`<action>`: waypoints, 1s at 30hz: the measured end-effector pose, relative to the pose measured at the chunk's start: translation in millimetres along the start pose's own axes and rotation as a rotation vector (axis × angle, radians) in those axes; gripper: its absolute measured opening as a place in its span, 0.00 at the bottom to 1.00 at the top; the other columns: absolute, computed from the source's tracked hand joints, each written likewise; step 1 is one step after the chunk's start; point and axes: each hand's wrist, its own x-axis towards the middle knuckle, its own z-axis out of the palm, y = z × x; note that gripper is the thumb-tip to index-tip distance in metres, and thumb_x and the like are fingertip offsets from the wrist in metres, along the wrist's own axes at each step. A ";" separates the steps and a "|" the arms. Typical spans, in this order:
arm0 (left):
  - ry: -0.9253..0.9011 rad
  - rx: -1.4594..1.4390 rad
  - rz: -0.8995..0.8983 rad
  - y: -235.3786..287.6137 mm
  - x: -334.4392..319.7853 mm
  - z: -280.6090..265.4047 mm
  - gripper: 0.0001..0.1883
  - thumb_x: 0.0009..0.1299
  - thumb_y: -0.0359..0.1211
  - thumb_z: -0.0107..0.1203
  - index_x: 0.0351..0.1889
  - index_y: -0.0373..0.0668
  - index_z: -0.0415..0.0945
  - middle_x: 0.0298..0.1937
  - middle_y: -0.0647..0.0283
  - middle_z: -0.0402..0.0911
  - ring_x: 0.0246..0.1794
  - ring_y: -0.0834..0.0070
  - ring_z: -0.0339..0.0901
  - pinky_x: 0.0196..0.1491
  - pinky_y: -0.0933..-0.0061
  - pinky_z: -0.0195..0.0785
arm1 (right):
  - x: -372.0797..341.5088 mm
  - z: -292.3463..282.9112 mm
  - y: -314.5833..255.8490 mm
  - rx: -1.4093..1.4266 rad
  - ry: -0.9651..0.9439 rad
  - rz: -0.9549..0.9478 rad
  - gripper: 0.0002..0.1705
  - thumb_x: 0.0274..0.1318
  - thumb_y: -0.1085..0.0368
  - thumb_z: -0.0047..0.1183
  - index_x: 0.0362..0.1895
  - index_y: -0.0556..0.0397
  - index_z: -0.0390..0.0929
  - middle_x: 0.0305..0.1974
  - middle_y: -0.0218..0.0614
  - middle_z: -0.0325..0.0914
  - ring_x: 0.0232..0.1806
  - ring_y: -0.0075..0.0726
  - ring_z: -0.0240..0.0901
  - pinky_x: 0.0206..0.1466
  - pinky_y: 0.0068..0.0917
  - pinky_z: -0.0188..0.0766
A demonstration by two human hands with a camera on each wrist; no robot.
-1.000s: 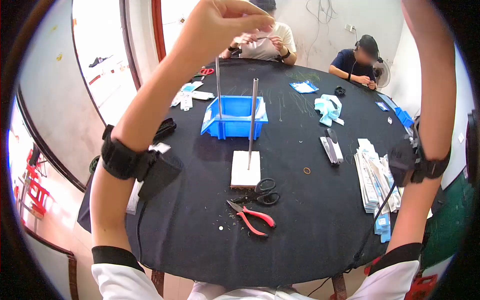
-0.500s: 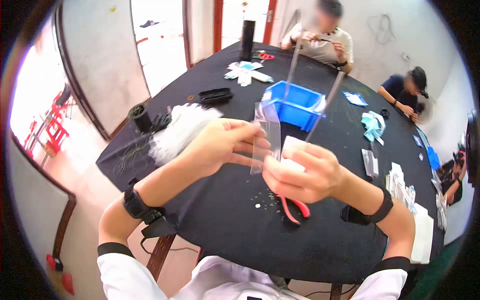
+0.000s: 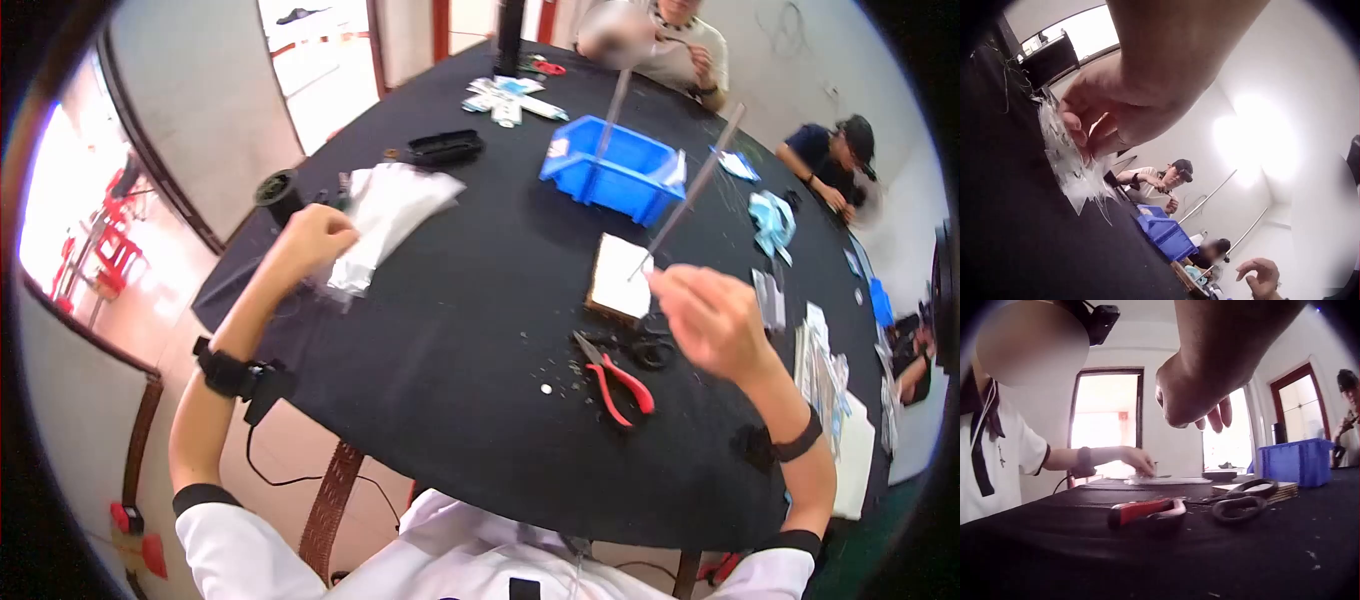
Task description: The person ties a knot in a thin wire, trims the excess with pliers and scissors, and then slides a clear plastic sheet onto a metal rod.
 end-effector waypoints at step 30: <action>0.353 -0.381 1.421 137.7 -73.1 10.9 0.22 0.60 0.26 0.51 0.52 0.43 0.57 0.35 0.52 0.67 0.21 0.60 0.72 0.20 0.63 0.69 | -79.6 38.5 112.6 -0.166 -0.324 0.722 0.16 0.52 0.64 0.52 0.48 0.46 0.74 0.35 0.39 0.75 0.35 0.48 0.75 0.38 0.39 0.71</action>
